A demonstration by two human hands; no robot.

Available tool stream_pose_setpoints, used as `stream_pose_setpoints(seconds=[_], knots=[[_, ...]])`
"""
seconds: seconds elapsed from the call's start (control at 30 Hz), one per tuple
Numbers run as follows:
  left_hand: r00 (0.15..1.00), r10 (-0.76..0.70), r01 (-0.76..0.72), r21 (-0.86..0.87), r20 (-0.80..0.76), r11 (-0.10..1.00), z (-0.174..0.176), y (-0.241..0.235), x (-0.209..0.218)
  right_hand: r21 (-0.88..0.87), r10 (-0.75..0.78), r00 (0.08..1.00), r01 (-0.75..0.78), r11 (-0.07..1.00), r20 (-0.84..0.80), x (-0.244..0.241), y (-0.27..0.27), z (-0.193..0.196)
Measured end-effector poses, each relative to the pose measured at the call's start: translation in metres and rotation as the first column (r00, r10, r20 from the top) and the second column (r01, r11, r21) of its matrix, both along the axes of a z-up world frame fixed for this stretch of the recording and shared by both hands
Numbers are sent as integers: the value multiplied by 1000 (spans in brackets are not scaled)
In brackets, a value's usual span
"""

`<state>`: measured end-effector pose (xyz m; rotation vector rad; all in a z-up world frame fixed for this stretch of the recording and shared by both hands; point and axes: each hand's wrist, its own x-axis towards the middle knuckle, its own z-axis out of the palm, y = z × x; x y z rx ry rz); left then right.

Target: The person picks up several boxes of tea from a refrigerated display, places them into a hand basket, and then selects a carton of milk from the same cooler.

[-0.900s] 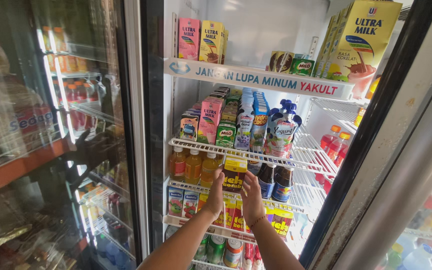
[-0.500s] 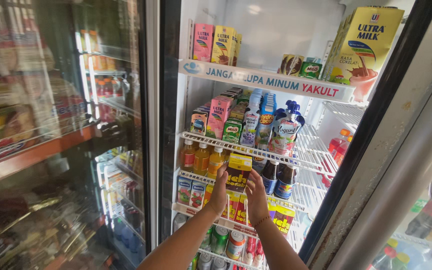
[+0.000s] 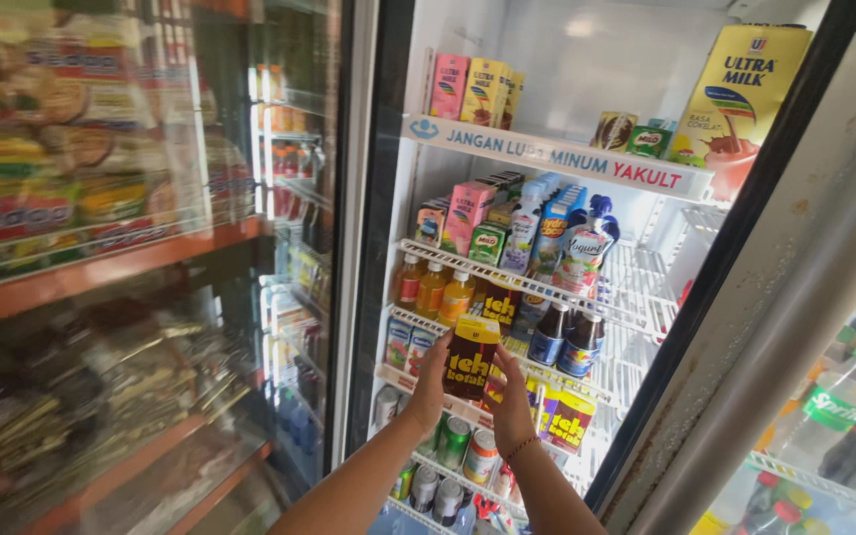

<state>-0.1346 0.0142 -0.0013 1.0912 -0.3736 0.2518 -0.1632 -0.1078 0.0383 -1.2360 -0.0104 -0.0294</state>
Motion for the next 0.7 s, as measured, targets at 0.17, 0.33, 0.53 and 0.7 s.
stream_pose_setpoints(seconds=[0.17,0.33,0.53,0.7], knots=[[998,63,-63,-26,-7,998,-15,8,-24,-44,66,998,-67,997,-22,-39,9,3],[987,108,-115,-52,-120,992,-31,23,-56,-27,156,988,-156,987,-6,-55,19,-19],[962,245,-255,-85,-118,963,-58,46,-76,-28,221,974,-223,974,-44,-74,40,-32],[956,278,-290,-156,-93,944,-60,77,-111,-21,348,937,-348,937,-12,-84,68,-48]])
